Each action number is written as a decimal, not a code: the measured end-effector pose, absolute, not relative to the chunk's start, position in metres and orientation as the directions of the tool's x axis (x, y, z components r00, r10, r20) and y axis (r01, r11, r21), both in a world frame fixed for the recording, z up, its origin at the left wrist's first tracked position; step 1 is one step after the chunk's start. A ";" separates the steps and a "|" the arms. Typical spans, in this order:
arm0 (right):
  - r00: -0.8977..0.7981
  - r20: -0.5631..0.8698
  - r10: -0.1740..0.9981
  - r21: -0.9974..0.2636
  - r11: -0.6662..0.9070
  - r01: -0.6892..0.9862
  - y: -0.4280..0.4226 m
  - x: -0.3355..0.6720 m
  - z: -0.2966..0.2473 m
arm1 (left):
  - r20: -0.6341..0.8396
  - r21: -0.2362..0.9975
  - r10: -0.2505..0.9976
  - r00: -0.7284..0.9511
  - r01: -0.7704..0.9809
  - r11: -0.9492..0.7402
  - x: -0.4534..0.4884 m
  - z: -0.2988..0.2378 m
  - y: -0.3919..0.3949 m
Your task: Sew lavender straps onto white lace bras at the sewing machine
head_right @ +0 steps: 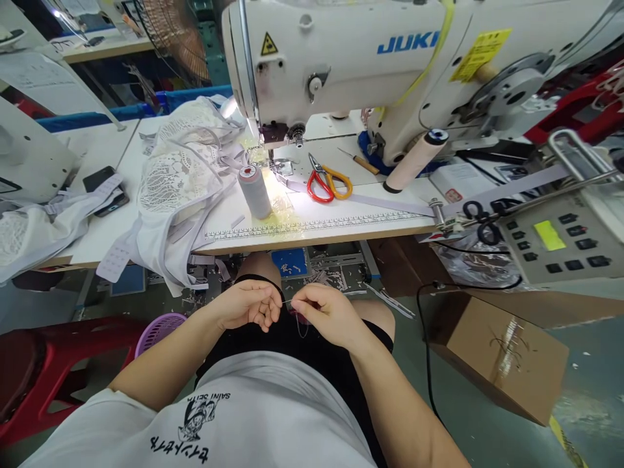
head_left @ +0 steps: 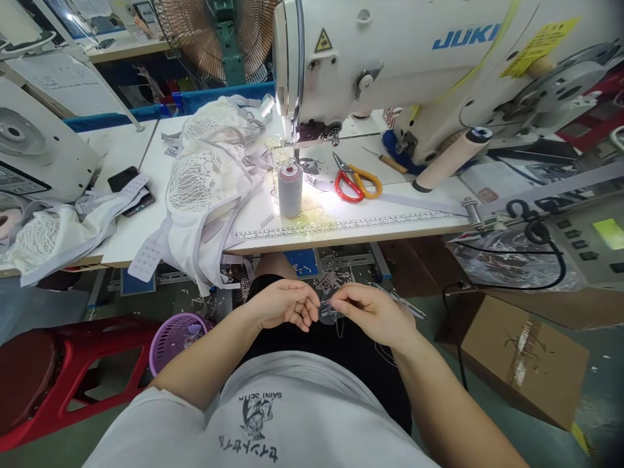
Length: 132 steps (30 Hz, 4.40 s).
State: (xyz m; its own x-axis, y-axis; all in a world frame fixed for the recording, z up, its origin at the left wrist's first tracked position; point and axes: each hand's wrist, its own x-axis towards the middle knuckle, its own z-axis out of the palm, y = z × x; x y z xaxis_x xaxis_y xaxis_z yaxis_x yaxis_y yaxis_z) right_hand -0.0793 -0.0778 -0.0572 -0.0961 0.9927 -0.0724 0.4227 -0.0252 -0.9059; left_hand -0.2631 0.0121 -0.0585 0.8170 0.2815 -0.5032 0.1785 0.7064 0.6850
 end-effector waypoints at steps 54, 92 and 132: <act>0.635 -0.249 0.732 -0.924 0.018 -0.383 -0.114 -0.031 -0.058 | -0.552 0.789 0.616 0.562 0.113 0.603 -0.275 -0.087 0.018; 0.060 -0.248 0.967 -0.968 -0.246 -0.048 -0.091 -0.090 -0.065 | -0.561 0.706 0.429 0.708 0.139 0.694 -0.248 -0.062 0.003; 0.443 -0.232 0.866 -0.962 -0.135 -0.239 -0.089 -0.130 -0.091 | -0.543 0.722 0.577 0.610 -0.012 0.692 -0.236 -0.062 -0.011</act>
State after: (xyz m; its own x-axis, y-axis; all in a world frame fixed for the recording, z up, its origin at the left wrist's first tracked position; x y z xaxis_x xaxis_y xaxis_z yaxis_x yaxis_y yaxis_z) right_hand -0.1302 -0.0893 -0.0908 0.4435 0.8658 -0.2317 -0.2391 -0.1349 -0.9616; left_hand -0.2363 -0.0108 -0.0618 0.6103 0.5770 -0.5428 -0.0120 0.6918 0.7220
